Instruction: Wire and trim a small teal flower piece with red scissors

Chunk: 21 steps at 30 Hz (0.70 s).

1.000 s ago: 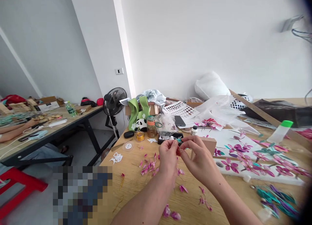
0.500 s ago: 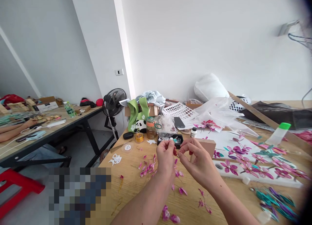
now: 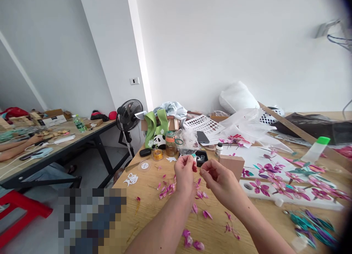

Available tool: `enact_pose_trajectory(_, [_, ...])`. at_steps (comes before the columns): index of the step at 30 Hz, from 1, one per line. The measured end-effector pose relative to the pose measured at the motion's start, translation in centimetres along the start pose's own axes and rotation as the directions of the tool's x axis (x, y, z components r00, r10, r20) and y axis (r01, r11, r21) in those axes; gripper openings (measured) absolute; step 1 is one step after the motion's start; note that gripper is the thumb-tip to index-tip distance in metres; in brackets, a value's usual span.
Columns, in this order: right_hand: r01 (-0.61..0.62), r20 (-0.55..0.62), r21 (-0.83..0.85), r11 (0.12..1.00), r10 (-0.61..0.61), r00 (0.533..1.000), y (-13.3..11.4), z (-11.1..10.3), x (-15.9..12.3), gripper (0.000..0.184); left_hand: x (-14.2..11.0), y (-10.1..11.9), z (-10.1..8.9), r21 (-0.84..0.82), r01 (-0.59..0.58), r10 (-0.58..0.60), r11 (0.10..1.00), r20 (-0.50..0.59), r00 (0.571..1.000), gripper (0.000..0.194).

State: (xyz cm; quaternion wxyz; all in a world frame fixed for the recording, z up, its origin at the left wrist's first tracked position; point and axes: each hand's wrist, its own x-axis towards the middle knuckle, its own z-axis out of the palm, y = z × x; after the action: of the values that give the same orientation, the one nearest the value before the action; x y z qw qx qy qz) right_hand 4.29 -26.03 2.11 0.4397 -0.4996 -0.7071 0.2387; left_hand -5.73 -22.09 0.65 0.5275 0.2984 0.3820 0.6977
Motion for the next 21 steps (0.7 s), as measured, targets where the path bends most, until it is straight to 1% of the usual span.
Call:
enact_pose_trajectory(3, [-0.088, 0.080, 0.123, 0.988, 0.079, 0.994, -0.18, 0.03, 0.06, 0.022, 0.12, 0.30, -0.11, -0.009, -0.001, 0.001, 1.000, -0.002, 1.000, 0.025])
enact_pose_trajectory(6, [-0.157, 0.133, 0.285, 0.946, 0.123, 0.983, -0.18, -0.07, 0.10, 0.025, 0.19, 0.44, -0.20, -0.017, -0.005, 0.005, 1.000, -0.007, 1.000, 0.029])
enact_pose_trajectory(8, [-0.199, 0.143, 0.387, 0.900, 0.155, 0.978, -0.03, -0.20, 0.13, 0.029, 0.23, 0.46, -0.21, -0.015, -0.013, 0.012, 1.000, -0.018, 1.000, 0.031])
enact_pose_trajectory(12, [-0.286, 0.200, 0.568, 0.772, 0.208, 0.958, 0.34, -0.42, 0.24, 0.035, 0.39, 0.30, -0.24, 0.023, -0.053, 0.053, 0.998, -0.014, 0.998, 0.030])
enact_pose_trajectory(15, [-0.322, 0.233, 0.618, 0.717, 0.224, 0.946, 0.50, -0.40, 0.32, 0.037, 0.58, 0.12, -0.34, 0.059, -0.060, 0.060, 0.996, 0.001, 0.998, 0.030])
enact_pose_trajectory(18, [-0.315, 0.228, 0.634, 0.706, 0.219, 0.949, 0.51, -0.30, 0.31, 0.037, 0.64, 0.10, -0.40, 0.047, -0.028, 0.027, 0.999, 0.010, 1.000, 0.031])
enact_pose_trajectory(21, [-0.314, 0.227, 0.653, 0.689, 0.217, 0.949, 0.43, -0.24, 0.25, 0.036, 0.48, 0.30, -0.31, -0.003, -0.004, 0.004, 1.000, 0.022, 1.000, 0.028])
